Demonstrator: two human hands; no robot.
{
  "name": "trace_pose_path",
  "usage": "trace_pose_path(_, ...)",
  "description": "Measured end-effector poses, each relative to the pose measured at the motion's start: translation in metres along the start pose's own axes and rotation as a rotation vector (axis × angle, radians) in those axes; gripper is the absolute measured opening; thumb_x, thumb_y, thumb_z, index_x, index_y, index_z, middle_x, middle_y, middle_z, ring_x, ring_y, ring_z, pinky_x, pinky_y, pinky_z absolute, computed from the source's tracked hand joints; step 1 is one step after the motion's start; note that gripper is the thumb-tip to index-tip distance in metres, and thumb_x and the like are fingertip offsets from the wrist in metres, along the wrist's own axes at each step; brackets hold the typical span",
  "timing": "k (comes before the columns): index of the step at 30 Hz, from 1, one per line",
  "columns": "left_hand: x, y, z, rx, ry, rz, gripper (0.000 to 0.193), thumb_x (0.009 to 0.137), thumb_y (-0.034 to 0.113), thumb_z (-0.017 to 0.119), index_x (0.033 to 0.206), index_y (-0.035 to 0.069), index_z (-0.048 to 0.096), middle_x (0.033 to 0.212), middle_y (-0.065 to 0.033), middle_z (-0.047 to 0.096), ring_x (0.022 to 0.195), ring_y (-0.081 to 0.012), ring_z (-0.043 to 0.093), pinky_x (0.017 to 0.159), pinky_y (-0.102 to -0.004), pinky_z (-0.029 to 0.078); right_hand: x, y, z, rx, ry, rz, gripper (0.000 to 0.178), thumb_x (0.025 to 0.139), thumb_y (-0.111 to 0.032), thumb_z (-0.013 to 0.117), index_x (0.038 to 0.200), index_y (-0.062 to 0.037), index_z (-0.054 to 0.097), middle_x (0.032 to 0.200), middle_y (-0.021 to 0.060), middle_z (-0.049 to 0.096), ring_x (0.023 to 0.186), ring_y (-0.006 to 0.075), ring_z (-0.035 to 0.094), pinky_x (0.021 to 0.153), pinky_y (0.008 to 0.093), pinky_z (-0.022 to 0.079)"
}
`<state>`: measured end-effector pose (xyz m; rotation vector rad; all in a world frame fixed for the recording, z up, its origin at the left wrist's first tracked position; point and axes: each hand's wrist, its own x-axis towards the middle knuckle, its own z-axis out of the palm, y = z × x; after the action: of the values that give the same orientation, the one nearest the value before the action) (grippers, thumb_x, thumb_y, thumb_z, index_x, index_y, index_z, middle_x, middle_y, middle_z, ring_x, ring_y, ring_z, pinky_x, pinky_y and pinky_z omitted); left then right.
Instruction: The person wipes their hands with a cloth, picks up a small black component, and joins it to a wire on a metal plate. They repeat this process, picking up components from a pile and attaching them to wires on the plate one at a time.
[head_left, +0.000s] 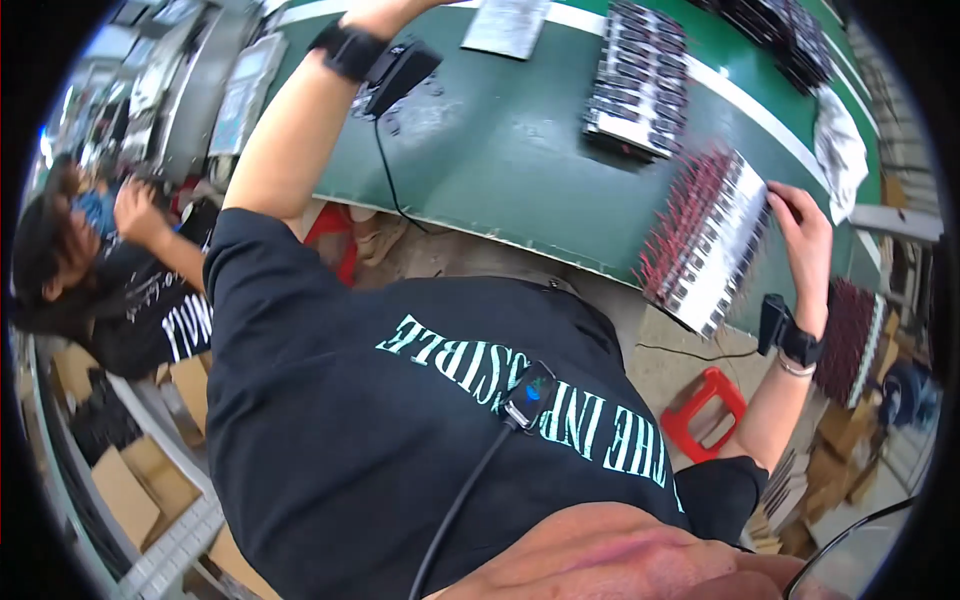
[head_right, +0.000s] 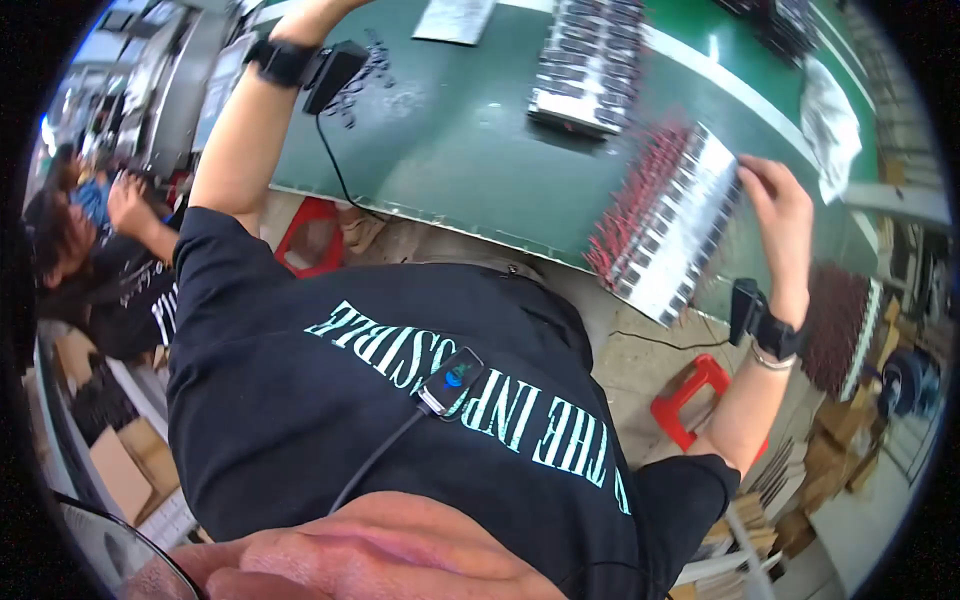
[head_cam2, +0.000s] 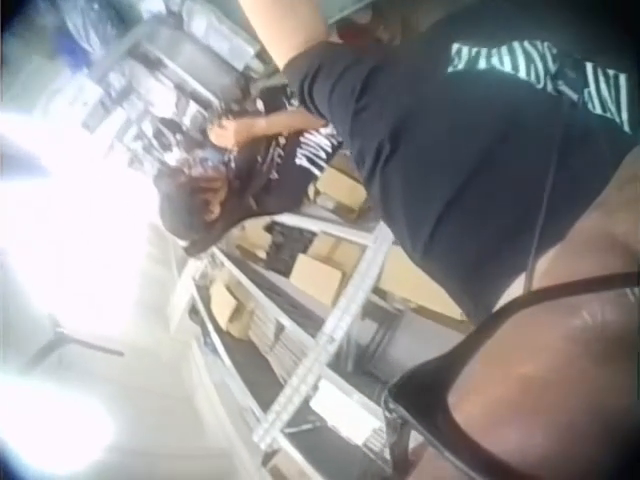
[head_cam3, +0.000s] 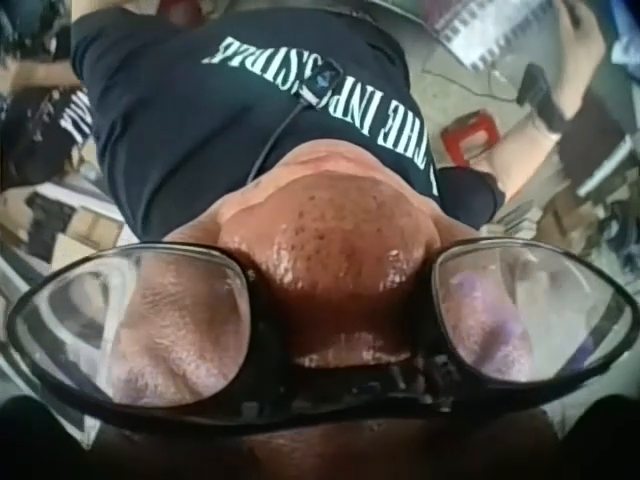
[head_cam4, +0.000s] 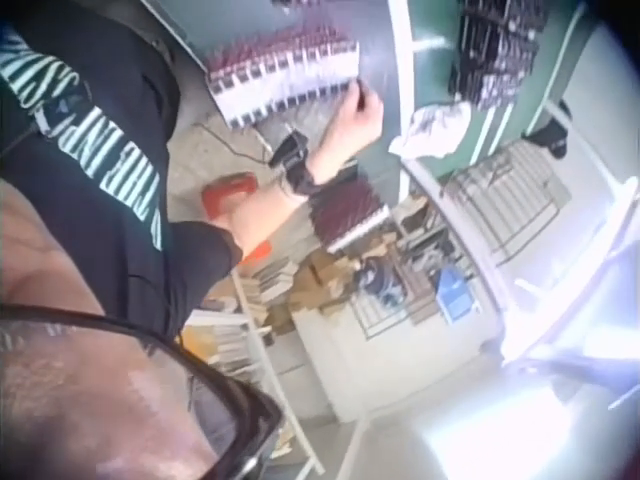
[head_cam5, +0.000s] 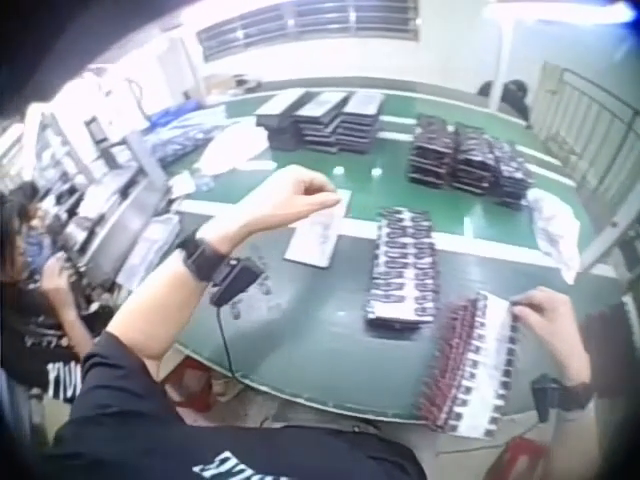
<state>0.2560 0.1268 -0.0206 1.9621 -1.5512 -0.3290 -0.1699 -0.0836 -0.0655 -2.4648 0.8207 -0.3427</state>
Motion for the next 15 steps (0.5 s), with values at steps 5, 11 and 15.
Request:
trace_pose_path(5,-0.108,-0.039,-0.026,0.247,0.102,-0.098,0.029,0.094,0.028,0.064,0.097,0.001,0.073,0.086,-0.0161,0.073,0.08,-0.0247,0.07,0.073,-0.0382,0.054,0.013,-0.01,-0.002,-0.123,-0.062,-0.061,0.016,0.096,-0.008,0.063,0.107,0.0025,0.068,0.093,0.0084,0.069,0.085,0.0133,0.062,0.08,0.0264,0.05)
trace_pose_path(11,-0.154,-0.064,0.027,0.647,0.091,0.147,0.02,0.09,0.012,0.066,0.109,0.01,0.07,0.099,-0.0066,0.064,0.097,-0.0252,0.062,0.08,-0.0334,0.054,0.013,0.001,-0.002,-0.143,-0.027,-0.084,0.013,0.097,-0.007,0.062,0.107,0.0015,0.064,0.091,0.0073,0.068,0.083,0.0125,0.062,0.078,0.0261,0.05)
trace_pose_path(15,-0.148,-0.065,0.028,0.64,-0.012,0.193,0.018,0.088,0.014,0.066,0.105,0.01,0.07,0.1,-0.0056,0.061,0.1,-0.0256,0.061,0.08,-0.0374,0.055,0.008,0.001,-0.003,-0.095,-0.015,-0.038,0.014,0.099,-0.008,0.062,0.11,0.0001,0.063,0.09,0.0058,0.067,0.083,0.0115,0.062,0.079,0.0249,0.05)
